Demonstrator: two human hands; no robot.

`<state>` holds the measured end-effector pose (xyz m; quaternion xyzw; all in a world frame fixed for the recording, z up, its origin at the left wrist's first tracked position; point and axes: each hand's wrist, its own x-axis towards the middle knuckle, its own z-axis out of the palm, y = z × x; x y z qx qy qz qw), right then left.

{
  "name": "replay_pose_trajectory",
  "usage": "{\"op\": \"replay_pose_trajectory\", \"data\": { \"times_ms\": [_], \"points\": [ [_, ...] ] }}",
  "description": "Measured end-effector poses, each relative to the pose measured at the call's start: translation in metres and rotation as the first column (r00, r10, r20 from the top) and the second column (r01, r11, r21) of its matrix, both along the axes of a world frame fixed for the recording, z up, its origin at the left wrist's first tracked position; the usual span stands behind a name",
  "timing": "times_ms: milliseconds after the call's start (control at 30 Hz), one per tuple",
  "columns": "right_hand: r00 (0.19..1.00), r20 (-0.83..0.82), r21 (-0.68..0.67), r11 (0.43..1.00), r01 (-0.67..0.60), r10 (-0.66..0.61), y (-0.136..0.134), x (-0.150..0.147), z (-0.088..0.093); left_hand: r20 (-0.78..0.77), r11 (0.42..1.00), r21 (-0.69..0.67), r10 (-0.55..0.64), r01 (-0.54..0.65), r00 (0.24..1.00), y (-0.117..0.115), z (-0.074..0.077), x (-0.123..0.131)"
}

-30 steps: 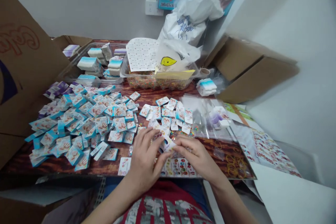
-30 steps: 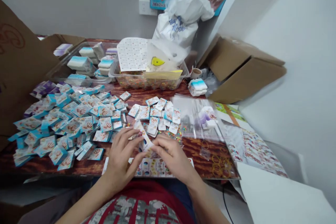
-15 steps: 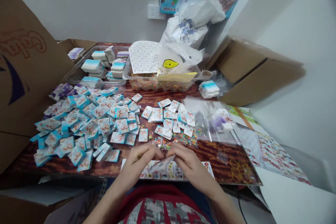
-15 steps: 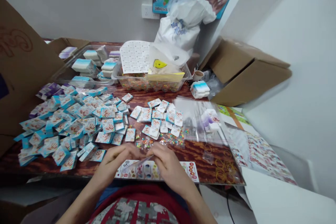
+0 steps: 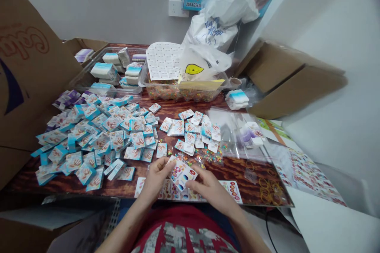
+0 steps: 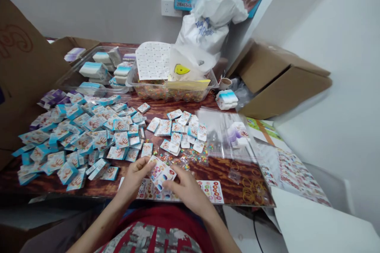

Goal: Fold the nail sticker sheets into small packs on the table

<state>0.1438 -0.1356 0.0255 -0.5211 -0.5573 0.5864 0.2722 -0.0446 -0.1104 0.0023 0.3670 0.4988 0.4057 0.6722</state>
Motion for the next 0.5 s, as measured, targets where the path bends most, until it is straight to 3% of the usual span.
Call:
{"op": "replay_pose_trajectory", "data": {
  "times_ms": [200, 333, 500],
  "points": [
    [0.953, 0.234, 0.198, 0.969, 0.145, -0.190, -0.004, -0.016, -0.004, 0.056, 0.998, -0.055, 0.036, -0.033, 0.998, 0.002, -0.002, 0.005],
    [0.966, 0.185, 0.220, 0.965, 0.140, -0.182, 0.000, -0.015, -0.009, 0.072, 0.994, -0.078, 0.082, -0.076, 0.994, -0.001, -0.003, 0.004],
    [0.984, 0.097, 0.154, 0.979, 0.136, -0.152, 0.002, -0.009, -0.011, 0.079, 0.990, -0.131, -0.049, 0.060, 0.996, -0.003, -0.002, 0.000]
  ]
}}
